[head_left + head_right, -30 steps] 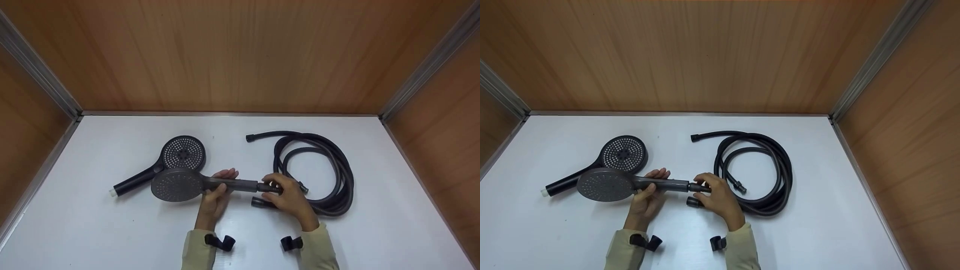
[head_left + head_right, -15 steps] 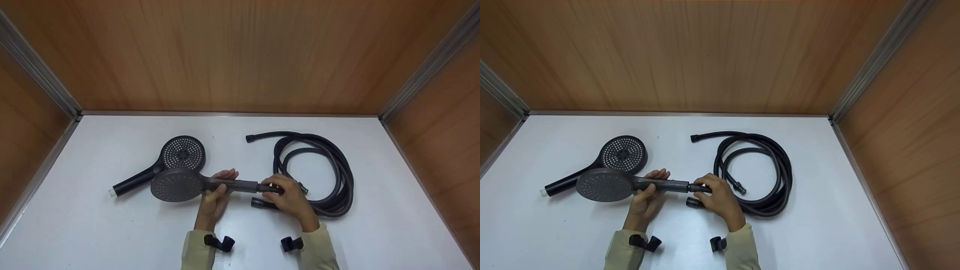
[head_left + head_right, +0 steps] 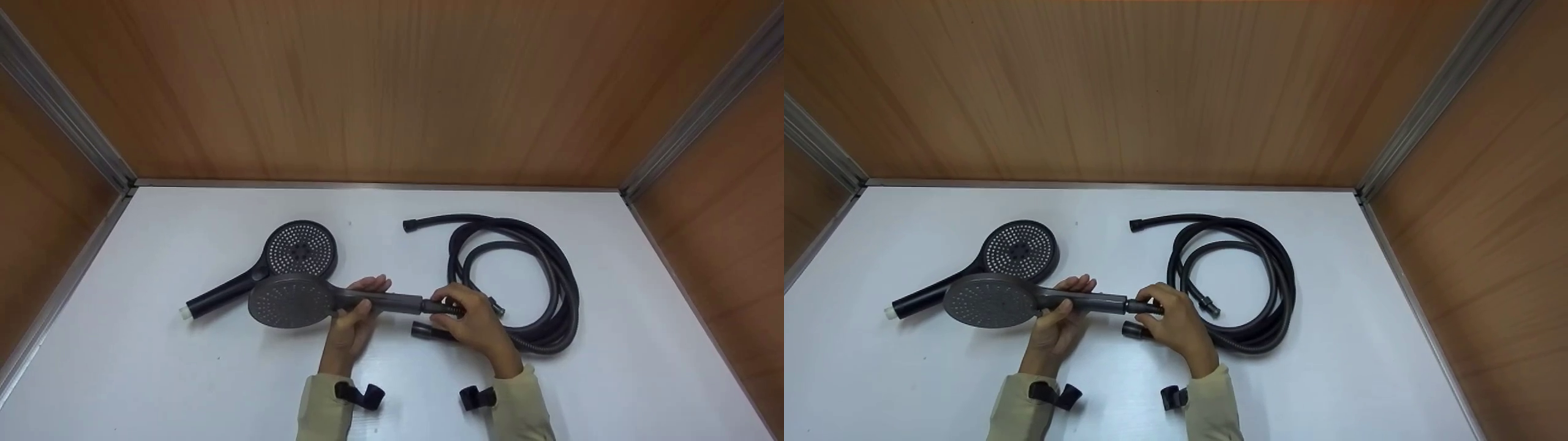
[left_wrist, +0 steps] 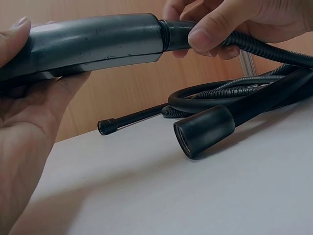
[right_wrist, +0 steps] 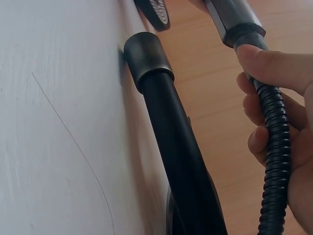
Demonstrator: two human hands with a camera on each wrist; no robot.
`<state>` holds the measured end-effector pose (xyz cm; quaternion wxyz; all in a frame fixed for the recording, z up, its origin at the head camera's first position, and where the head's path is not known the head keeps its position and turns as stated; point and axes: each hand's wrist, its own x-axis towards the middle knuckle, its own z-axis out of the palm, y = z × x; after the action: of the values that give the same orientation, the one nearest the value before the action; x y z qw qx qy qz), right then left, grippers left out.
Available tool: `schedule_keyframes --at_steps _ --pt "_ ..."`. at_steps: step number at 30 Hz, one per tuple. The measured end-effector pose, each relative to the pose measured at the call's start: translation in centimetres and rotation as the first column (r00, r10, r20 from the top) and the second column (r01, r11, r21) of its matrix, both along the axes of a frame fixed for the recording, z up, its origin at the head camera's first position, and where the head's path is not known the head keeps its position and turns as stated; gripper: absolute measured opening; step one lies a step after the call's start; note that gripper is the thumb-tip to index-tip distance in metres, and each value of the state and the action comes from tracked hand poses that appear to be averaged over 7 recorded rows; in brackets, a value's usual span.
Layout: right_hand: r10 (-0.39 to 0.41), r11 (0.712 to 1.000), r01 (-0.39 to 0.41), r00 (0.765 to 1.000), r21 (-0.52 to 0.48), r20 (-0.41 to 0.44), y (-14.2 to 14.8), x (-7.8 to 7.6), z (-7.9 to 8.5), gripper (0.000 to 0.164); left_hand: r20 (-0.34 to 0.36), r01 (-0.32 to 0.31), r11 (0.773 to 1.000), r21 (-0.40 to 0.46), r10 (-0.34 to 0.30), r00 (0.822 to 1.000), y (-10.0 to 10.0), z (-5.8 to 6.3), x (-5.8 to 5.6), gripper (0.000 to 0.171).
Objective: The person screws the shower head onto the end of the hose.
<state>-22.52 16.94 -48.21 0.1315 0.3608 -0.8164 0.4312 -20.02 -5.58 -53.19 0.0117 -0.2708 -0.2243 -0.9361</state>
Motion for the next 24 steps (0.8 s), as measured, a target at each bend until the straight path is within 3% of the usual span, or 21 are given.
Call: schedule_keyframes --at_steps 13,24 --pt "0.001 1.0 -0.001 1.0 0.007 0.023 0.05 0.0 0.13 0.031 0.031 -0.013 1.0 -0.003 0.013 0.999 0.02 0.1 0.09 0.035" --pt "0.001 1.0 -0.001 1.0 0.002 -0.003 0.05 -0.04 -0.02 0.032 0.006 -0.013 1.0 0.026 0.013 1.0 0.18 0.05 -0.02 0.035"
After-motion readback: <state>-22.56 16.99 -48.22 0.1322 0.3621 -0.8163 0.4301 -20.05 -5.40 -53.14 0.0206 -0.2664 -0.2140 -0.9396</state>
